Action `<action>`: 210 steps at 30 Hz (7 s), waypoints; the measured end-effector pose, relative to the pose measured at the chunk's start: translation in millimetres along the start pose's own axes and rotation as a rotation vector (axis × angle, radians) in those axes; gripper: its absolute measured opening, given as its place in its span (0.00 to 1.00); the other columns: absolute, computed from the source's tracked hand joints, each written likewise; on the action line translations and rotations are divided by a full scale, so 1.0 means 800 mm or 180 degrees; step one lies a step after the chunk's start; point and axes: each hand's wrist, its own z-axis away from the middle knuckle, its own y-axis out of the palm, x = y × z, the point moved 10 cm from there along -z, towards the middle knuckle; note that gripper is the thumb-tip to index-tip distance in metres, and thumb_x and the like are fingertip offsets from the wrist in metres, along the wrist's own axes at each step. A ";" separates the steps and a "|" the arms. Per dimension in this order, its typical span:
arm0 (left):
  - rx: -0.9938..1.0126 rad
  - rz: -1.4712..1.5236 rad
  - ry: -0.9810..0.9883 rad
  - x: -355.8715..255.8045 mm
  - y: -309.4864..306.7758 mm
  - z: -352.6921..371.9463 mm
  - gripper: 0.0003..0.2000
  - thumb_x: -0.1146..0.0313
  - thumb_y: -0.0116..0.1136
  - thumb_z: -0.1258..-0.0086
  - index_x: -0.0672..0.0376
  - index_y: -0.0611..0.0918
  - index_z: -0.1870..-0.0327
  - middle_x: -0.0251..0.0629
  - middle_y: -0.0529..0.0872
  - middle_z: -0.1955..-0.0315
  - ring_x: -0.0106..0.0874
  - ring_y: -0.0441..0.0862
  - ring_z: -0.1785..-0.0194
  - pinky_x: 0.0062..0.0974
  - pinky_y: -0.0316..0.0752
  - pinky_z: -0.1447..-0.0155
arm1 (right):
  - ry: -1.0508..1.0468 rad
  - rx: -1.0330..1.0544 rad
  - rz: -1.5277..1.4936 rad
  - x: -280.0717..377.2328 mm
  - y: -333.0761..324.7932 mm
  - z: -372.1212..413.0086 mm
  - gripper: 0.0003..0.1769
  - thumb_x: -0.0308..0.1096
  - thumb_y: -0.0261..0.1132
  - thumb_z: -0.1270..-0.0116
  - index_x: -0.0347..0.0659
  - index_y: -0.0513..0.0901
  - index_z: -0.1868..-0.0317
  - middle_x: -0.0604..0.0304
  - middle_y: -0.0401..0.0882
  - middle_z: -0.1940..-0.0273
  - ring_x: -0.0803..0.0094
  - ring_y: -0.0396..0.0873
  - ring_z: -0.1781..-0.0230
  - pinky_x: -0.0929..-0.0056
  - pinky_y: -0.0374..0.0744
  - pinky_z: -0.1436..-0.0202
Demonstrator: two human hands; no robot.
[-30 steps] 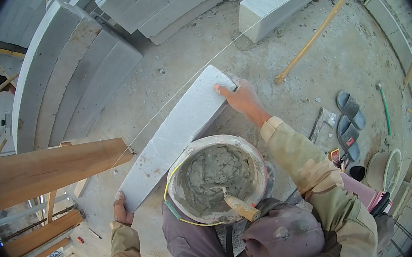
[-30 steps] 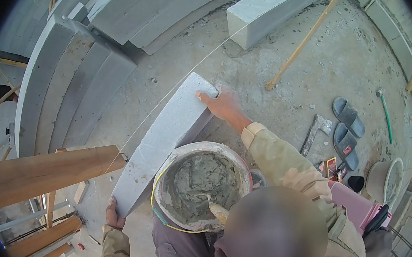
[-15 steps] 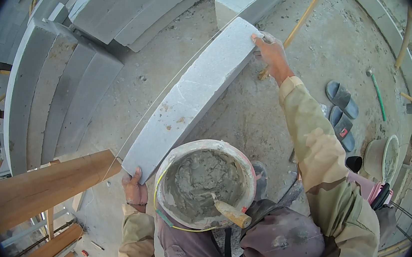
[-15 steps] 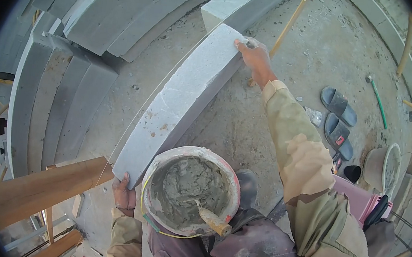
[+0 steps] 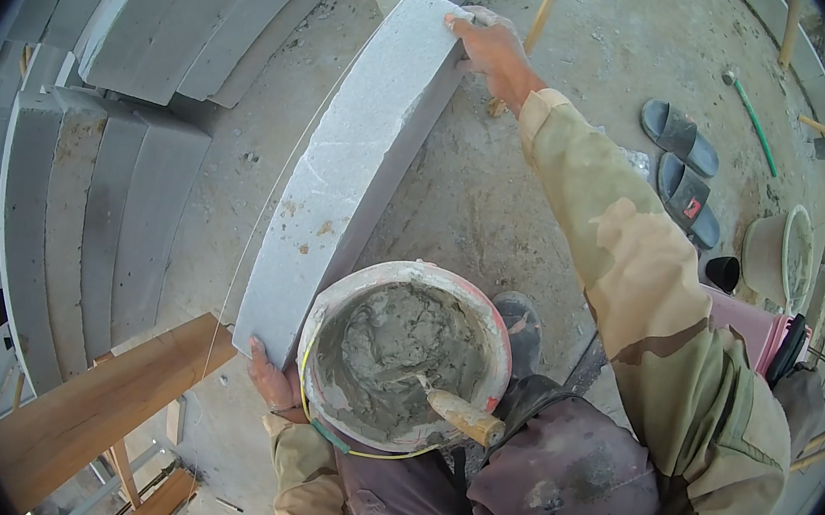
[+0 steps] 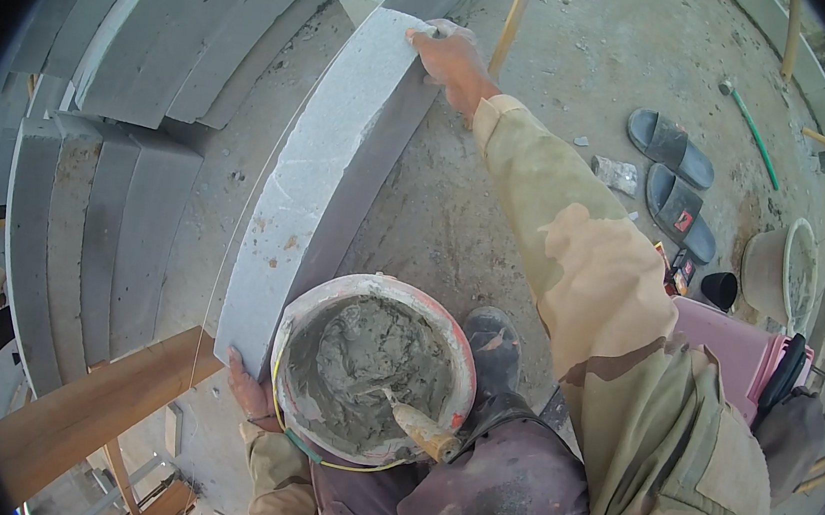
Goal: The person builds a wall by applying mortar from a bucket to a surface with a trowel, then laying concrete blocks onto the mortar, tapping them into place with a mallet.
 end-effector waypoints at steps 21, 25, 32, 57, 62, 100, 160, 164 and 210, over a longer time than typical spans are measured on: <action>-0.0028 0.0347 0.0525 -0.029 -0.010 -0.042 0.22 0.65 0.63 0.23 0.67 0.76 0.35 0.41 0.83 0.43 0.31 0.80 0.40 0.34 0.73 0.33 | 0.0257 0.0541 -0.0269 -0.024 0.029 0.008 0.39 0.49 0.58 0.19 0.26 0.59 0.23 0.39 0.62 0.26 0.42 0.69 0.27 0.36 0.81 0.36; 0.0146 0.0350 0.0513 -0.039 -0.003 -0.051 0.22 0.66 0.63 0.23 0.67 0.76 0.33 0.41 0.83 0.42 0.30 0.79 0.40 0.32 0.72 0.32 | 0.0209 0.0442 -0.0287 -0.030 0.021 0.018 0.37 0.49 0.58 0.19 0.27 0.62 0.24 0.40 0.65 0.28 0.43 0.72 0.30 0.38 0.82 0.36; 0.0157 0.0363 0.0671 -0.038 -0.004 -0.051 0.26 0.66 0.65 0.24 0.68 0.74 0.30 0.43 0.83 0.41 0.32 0.79 0.39 0.32 0.73 0.32 | 0.0174 0.0363 -0.0394 -0.034 0.018 0.017 0.36 0.48 0.58 0.18 0.28 0.62 0.24 0.41 0.65 0.29 0.40 0.71 0.30 0.37 0.81 0.36; 0.0059 0.0226 0.0763 -0.029 -0.004 -0.048 0.24 0.63 0.62 0.23 0.68 0.74 0.33 0.43 0.82 0.42 0.35 0.79 0.38 0.37 0.71 0.30 | 0.0172 0.0333 -0.0436 -0.019 0.037 0.001 0.32 0.47 0.59 0.20 0.38 0.63 0.26 0.43 0.67 0.29 0.46 0.72 0.30 0.38 0.84 0.38; -0.0110 0.0300 0.0734 -0.028 -0.008 -0.044 0.25 0.62 0.62 0.23 0.67 0.74 0.31 0.44 0.82 0.40 0.36 0.78 0.37 0.37 0.69 0.29 | 0.0130 0.0262 -0.0396 -0.024 0.033 -0.008 0.32 0.48 0.59 0.20 0.37 0.64 0.27 0.43 0.67 0.30 0.46 0.73 0.32 0.40 0.87 0.42; -0.0458 0.0106 0.0324 -0.028 -0.280 0.055 0.24 0.62 0.62 0.22 0.67 0.75 0.32 0.44 0.84 0.40 0.37 0.82 0.38 0.37 0.76 0.32 | -0.0477 0.0670 0.2171 -0.031 0.126 0.182 0.40 0.56 0.64 0.33 0.24 0.78 0.38 0.29 0.86 0.54 0.37 0.84 0.46 0.50 0.77 0.39; -0.2116 -0.4663 0.1061 -0.111 -0.318 0.096 0.27 0.43 0.48 0.21 0.53 0.84 0.36 0.50 0.81 0.34 0.57 0.68 0.25 0.55 0.65 0.25 | -0.3199 0.4188 0.5401 0.010 0.130 0.570 0.15 0.28 0.69 0.49 0.36 0.85 0.59 0.50 0.84 0.68 0.53 0.87 0.70 0.56 0.83 0.65; -0.2070 -0.4640 0.1088 -0.112 -0.318 0.096 0.27 0.43 0.48 0.21 0.54 0.84 0.36 0.50 0.81 0.34 0.57 0.67 0.25 0.55 0.65 0.25 | -0.2471 0.4487 0.5460 -0.005 0.125 0.573 0.11 0.29 0.68 0.49 0.34 0.86 0.64 0.44 0.84 0.72 0.48 0.88 0.68 0.53 0.84 0.61; -0.1709 -0.4721 0.1476 -0.112 -0.322 0.082 0.24 0.52 0.40 0.16 0.64 0.83 0.44 0.53 0.86 0.49 0.51 0.77 0.41 0.48 0.63 0.30 | 0.1447 0.1887 0.1157 -0.097 -0.013 -0.042 0.15 0.38 0.65 0.24 0.32 0.82 0.55 0.55 0.81 0.69 0.69 0.77 0.80 0.70 0.75 0.81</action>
